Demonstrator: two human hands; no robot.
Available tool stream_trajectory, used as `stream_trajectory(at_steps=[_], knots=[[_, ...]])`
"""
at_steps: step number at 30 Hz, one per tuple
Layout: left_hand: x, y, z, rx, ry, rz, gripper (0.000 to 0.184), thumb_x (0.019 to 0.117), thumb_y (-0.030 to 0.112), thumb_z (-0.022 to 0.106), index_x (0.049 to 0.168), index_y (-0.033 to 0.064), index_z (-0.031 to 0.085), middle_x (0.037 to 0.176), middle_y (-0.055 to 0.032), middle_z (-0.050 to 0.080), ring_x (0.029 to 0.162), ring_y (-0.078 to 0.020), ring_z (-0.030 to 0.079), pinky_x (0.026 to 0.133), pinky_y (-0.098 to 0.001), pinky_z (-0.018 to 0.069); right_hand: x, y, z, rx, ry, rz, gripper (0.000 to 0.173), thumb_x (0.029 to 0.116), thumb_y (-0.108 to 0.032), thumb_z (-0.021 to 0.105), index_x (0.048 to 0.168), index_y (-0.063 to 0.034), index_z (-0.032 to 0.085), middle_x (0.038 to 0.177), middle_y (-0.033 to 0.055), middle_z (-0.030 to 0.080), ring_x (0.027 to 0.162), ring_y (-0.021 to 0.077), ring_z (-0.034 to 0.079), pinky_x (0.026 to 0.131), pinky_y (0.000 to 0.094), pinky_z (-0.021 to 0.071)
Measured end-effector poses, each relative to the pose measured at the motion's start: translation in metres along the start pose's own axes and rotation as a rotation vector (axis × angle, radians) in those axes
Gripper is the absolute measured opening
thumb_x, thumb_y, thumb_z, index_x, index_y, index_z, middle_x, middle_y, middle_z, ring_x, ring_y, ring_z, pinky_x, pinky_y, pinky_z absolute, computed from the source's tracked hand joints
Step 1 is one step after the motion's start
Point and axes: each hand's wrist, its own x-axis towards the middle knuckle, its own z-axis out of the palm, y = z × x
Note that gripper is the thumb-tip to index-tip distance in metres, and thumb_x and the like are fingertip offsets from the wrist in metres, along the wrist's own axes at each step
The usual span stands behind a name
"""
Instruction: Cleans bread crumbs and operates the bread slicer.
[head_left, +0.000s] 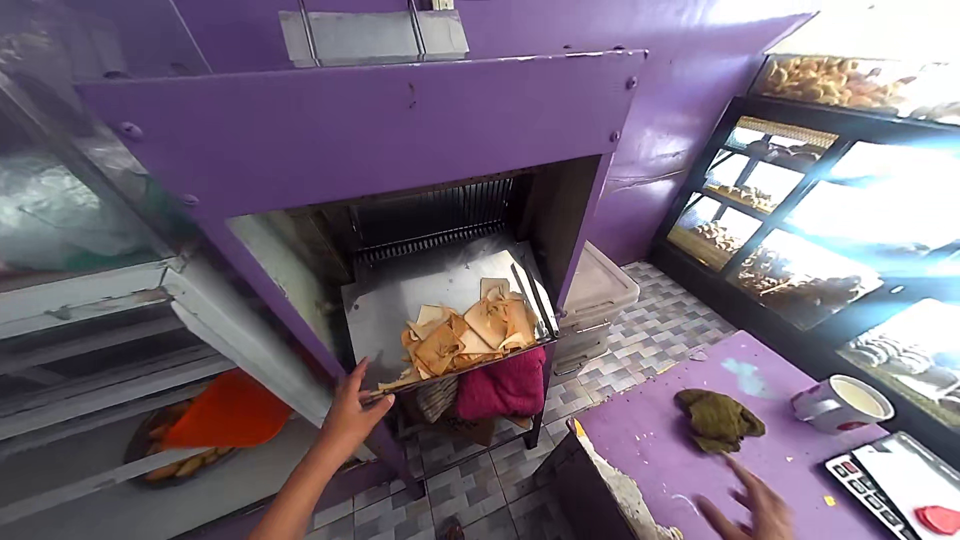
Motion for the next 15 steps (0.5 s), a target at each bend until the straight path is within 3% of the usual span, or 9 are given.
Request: stream_trajectory(at_steps=[4,6,8,11,15], knots=[[0.034,0.01,0.013,0.126,-0.053,-0.034,0.109,0.0828,0.028,0.086,0.164,0.0088,0.015,0.15,-0.036,0.036,0.125,-0.0476,0.055,0.1,-0.0544,0.0513,0.081,-0.129,0.089,0.112,-0.266,-0.219,0.084,0.0837,-0.026,0.08,0.155,-0.0067,0.041,0.158,0.0316,0.031,0.131,0.0447,0.053,0.094,0.0526,0.0562],[0.044,0.02,0.021,0.167,-0.081,-0.124,0.117,0.0815,0.035,0.086,0.164,0.0093,0.008,0.151,-0.0378,0.033,0.133,-0.0508,0.046,0.107,-0.0565,0.0452,0.119,-0.189,0.119,0.13,-0.412,-0.211,0.085,0.0873,-0.029,0.078,0.159,-0.0125,0.035,0.16,0.0279,0.03,0.133,0.0399,0.052,0.096,0.0478,0.056],[0.054,0.029,0.029,0.175,-0.094,-0.189,0.121,0.0813,0.039,0.086,0.164,0.0079,0.004,0.152,-0.0382,0.031,0.137,-0.0513,0.043,0.111,-0.0552,0.0424,0.156,-0.23,0.144,0.102,-0.468,-0.223,0.085,0.0883,-0.029,0.079,0.16,-0.0169,0.035,0.158,0.0295,0.032,0.13,0.0415,0.055,0.096,0.0495,0.0557],[0.064,0.036,0.041,0.187,-0.152,-0.247,0.124,0.0808,0.042,0.086,0.164,0.0098,0.0,0.155,-0.0387,0.025,0.137,-0.0517,0.041,0.11,-0.053,0.043,0.201,-0.263,0.176,0.015,-0.456,-0.227,0.087,0.0878,-0.031,0.081,0.161,-0.0244,0.034,0.158,0.0335,0.03,0.13,0.0491,0.051,0.1,0.0604,0.0491],[0.074,0.04,0.057,0.238,-0.184,-0.265,0.132,0.075,0.041,0.091,0.165,0.0156,-0.003,0.157,-0.036,0.021,0.132,-0.0482,0.048,0.106,-0.0477,0.0487,0.239,-0.269,0.204,-0.155,-0.476,-0.104,0.104,0.0815,-0.043,0.086,0.164,-0.03,0.023,0.164,0.0367,0.008,0.142,0.0583,0.033,0.107,0.0665,0.0403]])
